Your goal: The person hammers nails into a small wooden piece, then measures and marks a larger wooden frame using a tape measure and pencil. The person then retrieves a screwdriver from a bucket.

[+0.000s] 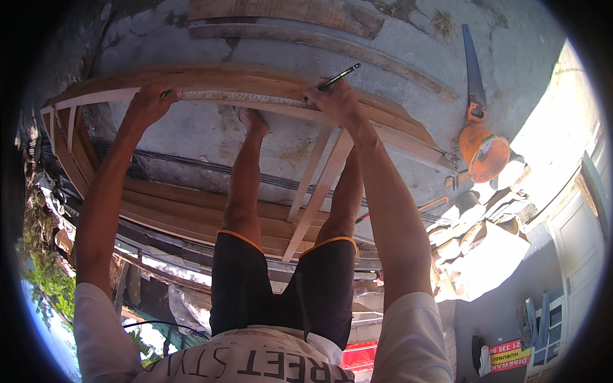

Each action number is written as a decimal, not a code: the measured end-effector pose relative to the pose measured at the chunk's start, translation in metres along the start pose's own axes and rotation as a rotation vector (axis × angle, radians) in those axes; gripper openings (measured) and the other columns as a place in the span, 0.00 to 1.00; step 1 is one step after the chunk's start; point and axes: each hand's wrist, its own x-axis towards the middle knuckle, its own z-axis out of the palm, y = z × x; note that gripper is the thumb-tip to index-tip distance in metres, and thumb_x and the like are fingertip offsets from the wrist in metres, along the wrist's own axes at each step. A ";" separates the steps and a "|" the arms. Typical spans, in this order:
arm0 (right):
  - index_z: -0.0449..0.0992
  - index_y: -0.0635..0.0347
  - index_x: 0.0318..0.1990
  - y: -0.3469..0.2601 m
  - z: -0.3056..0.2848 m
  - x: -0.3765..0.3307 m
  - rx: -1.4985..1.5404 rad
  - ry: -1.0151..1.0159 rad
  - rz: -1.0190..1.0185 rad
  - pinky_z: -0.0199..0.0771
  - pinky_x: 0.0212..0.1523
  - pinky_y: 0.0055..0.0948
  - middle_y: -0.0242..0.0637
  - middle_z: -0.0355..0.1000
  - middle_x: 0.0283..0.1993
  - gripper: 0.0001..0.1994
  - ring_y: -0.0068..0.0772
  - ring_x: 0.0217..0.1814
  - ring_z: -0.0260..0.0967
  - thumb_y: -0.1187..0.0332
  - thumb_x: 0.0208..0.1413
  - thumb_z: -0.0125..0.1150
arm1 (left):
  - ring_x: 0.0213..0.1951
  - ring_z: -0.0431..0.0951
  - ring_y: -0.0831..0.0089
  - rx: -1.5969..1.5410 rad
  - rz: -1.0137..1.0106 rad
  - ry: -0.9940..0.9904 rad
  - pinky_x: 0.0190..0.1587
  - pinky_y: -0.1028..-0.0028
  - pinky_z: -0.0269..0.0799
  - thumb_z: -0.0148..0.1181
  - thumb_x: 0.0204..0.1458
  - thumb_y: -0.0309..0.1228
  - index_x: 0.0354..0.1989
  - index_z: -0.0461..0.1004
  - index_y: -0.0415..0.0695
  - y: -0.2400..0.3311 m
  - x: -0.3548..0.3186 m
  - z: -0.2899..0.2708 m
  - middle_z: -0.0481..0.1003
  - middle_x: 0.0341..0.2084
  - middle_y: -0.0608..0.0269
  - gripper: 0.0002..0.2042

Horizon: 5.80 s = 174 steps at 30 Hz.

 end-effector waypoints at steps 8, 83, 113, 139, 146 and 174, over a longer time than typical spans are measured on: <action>0.86 0.61 0.39 -0.029 -0.001 -0.014 0.127 0.022 0.107 0.78 0.40 0.31 0.35 0.83 0.31 0.11 0.25 0.34 0.78 0.63 0.59 0.65 | 0.47 0.82 0.46 -0.055 0.006 -0.060 0.50 0.53 0.75 0.64 0.60 0.49 0.46 0.83 0.39 -0.002 0.001 -0.014 0.81 0.42 0.44 0.22; 0.76 0.63 0.57 -0.030 -0.004 -0.244 -0.273 0.978 0.273 0.72 0.56 0.48 0.54 0.77 0.51 0.15 0.55 0.55 0.75 0.66 0.74 0.47 | 0.41 0.82 0.44 -0.255 0.094 -0.062 0.46 0.53 0.77 0.66 0.58 0.47 0.40 0.85 0.41 -0.004 -0.085 0.013 0.81 0.36 0.43 0.19; 0.74 0.64 0.56 -0.038 0.114 -0.290 0.027 0.811 0.380 0.77 0.41 0.44 0.55 0.79 0.36 0.15 0.55 0.37 0.79 0.63 0.75 0.49 | 0.53 0.80 0.44 -0.064 0.085 0.049 0.55 0.52 0.75 0.65 0.55 0.49 0.44 0.85 0.41 -0.013 -0.016 0.016 0.80 0.49 0.43 0.21; 0.72 0.62 0.65 -0.042 0.085 -0.249 0.338 0.534 0.249 0.80 0.49 0.33 0.51 0.80 0.51 0.18 0.37 0.48 0.82 0.70 0.72 0.48 | 0.49 0.82 0.45 -0.025 -0.013 -0.051 0.53 0.54 0.75 0.68 0.53 0.55 0.46 0.85 0.39 -0.019 0.014 0.015 0.82 0.44 0.40 0.28; 0.80 0.66 0.57 -0.061 0.059 -0.211 0.521 0.578 0.410 0.77 0.49 0.28 0.40 0.80 0.44 0.18 0.26 0.45 0.78 0.61 0.71 0.56 | 0.51 0.82 0.46 -0.093 -0.017 -0.005 0.55 0.54 0.75 0.68 0.53 0.52 0.46 0.86 0.44 -0.016 0.008 0.017 0.83 0.46 0.43 0.24; 0.86 0.66 0.40 -0.144 0.061 0.010 0.045 0.326 0.186 0.76 0.37 0.25 0.33 0.80 0.30 0.15 0.21 0.32 0.74 0.60 0.62 0.68 | 0.48 0.83 0.45 -0.154 0.049 0.144 0.52 0.53 0.77 0.66 0.57 0.51 0.45 0.86 0.45 -0.155 -0.001 -0.007 0.84 0.40 0.44 0.21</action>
